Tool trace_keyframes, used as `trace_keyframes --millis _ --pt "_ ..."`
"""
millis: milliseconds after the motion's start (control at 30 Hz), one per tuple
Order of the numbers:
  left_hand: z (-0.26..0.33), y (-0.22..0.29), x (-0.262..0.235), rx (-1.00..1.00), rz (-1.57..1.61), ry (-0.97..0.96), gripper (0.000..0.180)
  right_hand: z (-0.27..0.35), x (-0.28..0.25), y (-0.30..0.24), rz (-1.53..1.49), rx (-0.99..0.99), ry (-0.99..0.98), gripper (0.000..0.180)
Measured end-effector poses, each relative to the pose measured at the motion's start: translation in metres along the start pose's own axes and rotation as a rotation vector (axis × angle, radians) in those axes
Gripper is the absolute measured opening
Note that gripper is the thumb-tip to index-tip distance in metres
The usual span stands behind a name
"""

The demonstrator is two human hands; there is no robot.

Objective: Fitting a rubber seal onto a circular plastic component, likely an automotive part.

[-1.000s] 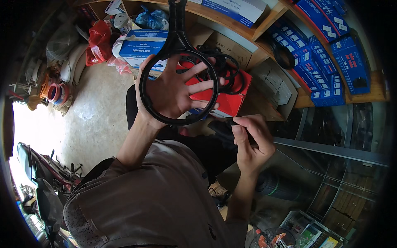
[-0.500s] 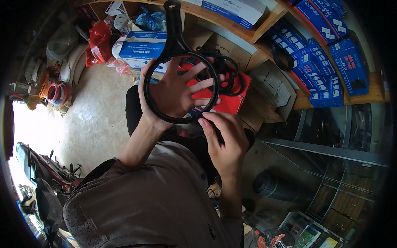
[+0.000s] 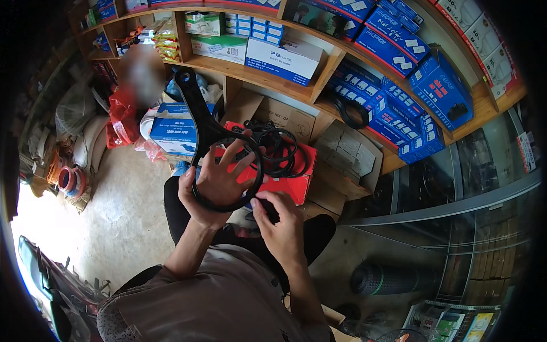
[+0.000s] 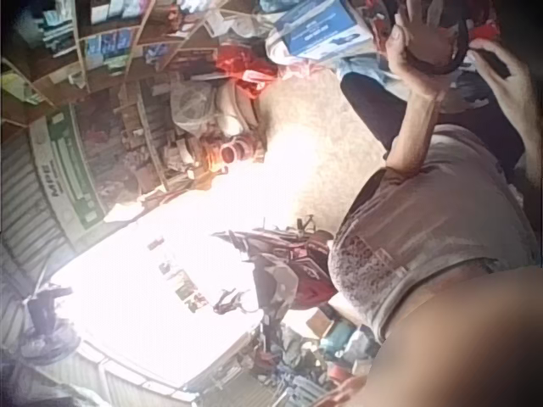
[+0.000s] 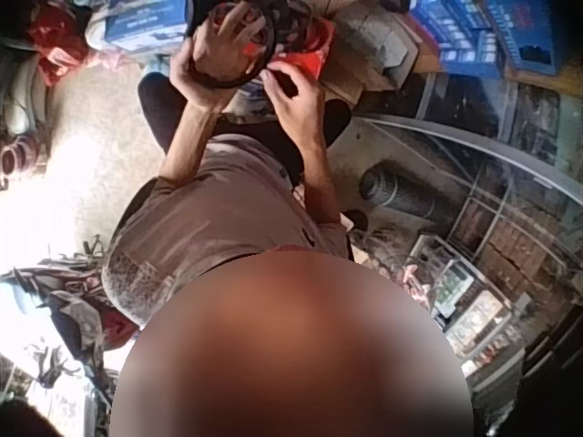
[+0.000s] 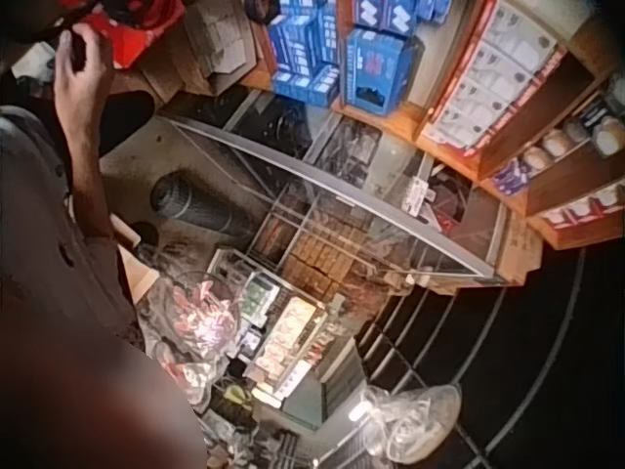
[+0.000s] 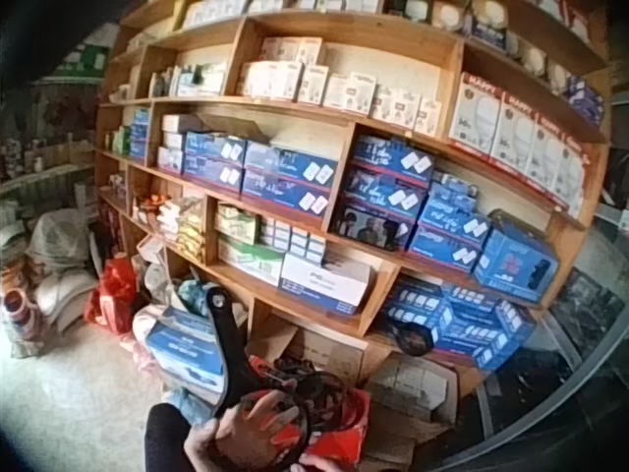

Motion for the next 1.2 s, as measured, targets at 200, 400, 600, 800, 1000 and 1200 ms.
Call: trace_keyframes --millis 200,400,600,800,1000,1200 --pt "-0.003 -0.001 0.006 0.032 -0.005 0.046 0.052 -0.006 0.004 0.0 0.254 -0.25 -0.034 0.018" --pt "-0.005 0.002 0.01 0.033 0.034 0.064 0.054 -0.011 0.006 0.001 0.318 -0.387 -0.081 0.018" --pt "0.0 -0.002 0.017 0.065 -0.066 0.06 0.067 -0.022 0.003 0.001 0.285 -0.379 -0.062 0.016" --pt "-0.009 -0.002 0.011 -0.004 0.003 0.042 0.063 -0.019 -0.005 -0.001 0.294 -0.376 -0.176 0.019" --pt "-0.009 -0.001 0.009 0.045 -0.037 0.028 0.067 -0.025 -0.002 -0.003 0.332 -0.431 -0.126 0.018" --pt "-0.007 -0.004 0.011 -0.032 0.043 0.045 0.069 -0.024 -0.007 -0.005 0.322 -0.46 -0.14 0.018"
Point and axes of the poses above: each hand's wrist, its own z-axis away from the middle knuckle, its own x-axis out of the palm, y = z × x, the point moved 3 cm from there along -z, towards the middle knuckle, and after that the axes turned 13 degrees about -x, right-handed, at the moved point
